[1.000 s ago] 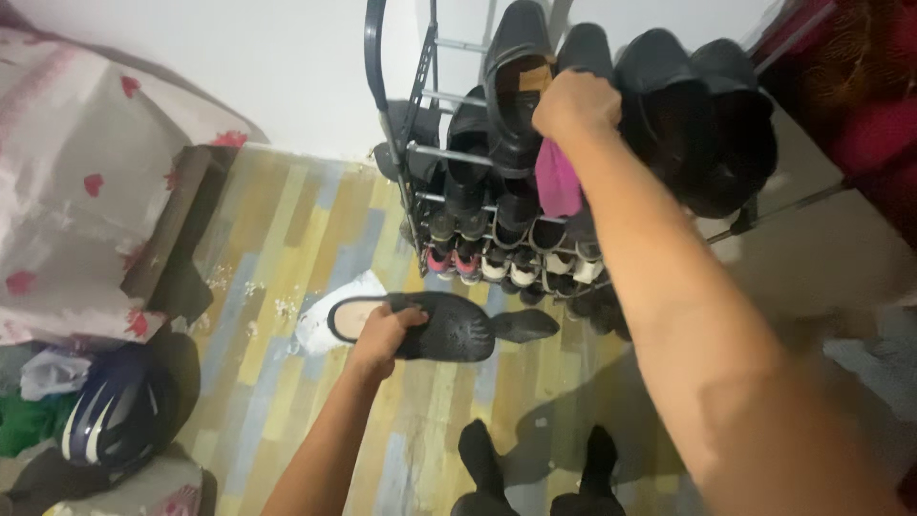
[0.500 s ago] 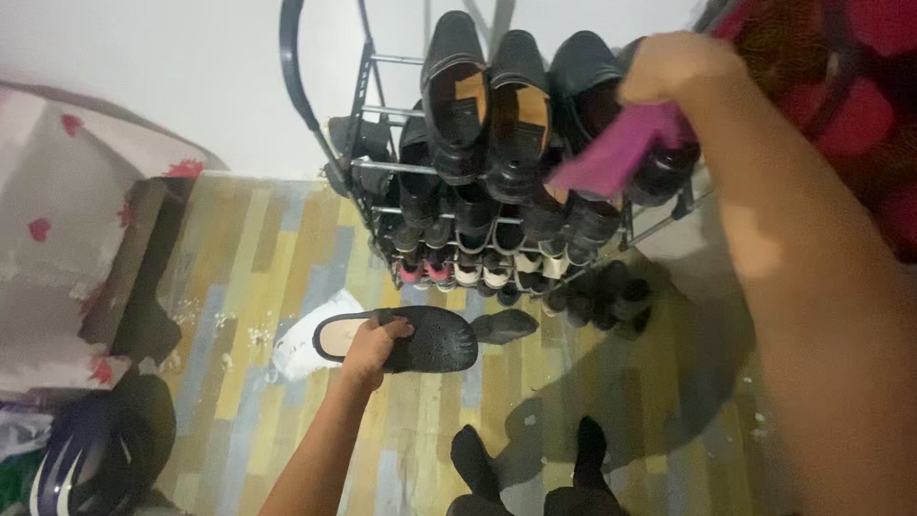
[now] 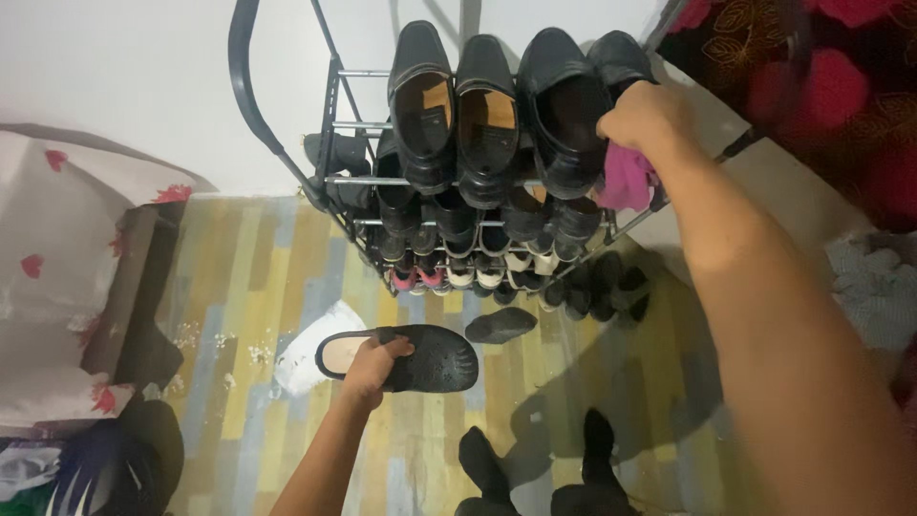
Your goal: The person wipes several pairs of shoes on a multi-tier shoe rack using a pink cloth. They remove each shoe, wipe the exterior and sole, and return it to the rack.
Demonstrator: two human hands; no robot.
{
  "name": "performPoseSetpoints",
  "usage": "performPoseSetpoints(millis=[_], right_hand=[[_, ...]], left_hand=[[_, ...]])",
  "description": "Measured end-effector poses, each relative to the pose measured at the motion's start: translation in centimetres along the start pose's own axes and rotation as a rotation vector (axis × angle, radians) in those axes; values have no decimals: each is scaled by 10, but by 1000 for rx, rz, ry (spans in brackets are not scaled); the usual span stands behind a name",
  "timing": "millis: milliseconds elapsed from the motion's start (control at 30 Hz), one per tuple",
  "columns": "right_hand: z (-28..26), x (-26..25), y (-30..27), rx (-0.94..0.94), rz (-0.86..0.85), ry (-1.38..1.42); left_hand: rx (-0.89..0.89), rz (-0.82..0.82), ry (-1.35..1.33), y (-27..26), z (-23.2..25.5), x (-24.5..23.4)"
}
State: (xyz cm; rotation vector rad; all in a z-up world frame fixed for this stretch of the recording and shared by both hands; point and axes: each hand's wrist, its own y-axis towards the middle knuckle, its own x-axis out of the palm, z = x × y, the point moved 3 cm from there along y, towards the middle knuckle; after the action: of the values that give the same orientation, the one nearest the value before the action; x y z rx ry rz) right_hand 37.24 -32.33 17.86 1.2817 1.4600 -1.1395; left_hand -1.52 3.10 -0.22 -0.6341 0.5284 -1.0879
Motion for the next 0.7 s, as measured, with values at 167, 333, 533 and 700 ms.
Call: performPoseSetpoints(millis=[167,333,533,700], right_hand=[[-2,-10,-13,-17,68,-44],[33,-1,2,-110,98,-115],[30,3,-11,-57,34,-102],[16,-9,-18,-32,-32,-159]], left_hand=[[19,-51,-36,-3,5,-4],[49,-75,-25,4,6,8],[45,-82,-28,14,6,15],[-56,-58,23,10,17,17]])
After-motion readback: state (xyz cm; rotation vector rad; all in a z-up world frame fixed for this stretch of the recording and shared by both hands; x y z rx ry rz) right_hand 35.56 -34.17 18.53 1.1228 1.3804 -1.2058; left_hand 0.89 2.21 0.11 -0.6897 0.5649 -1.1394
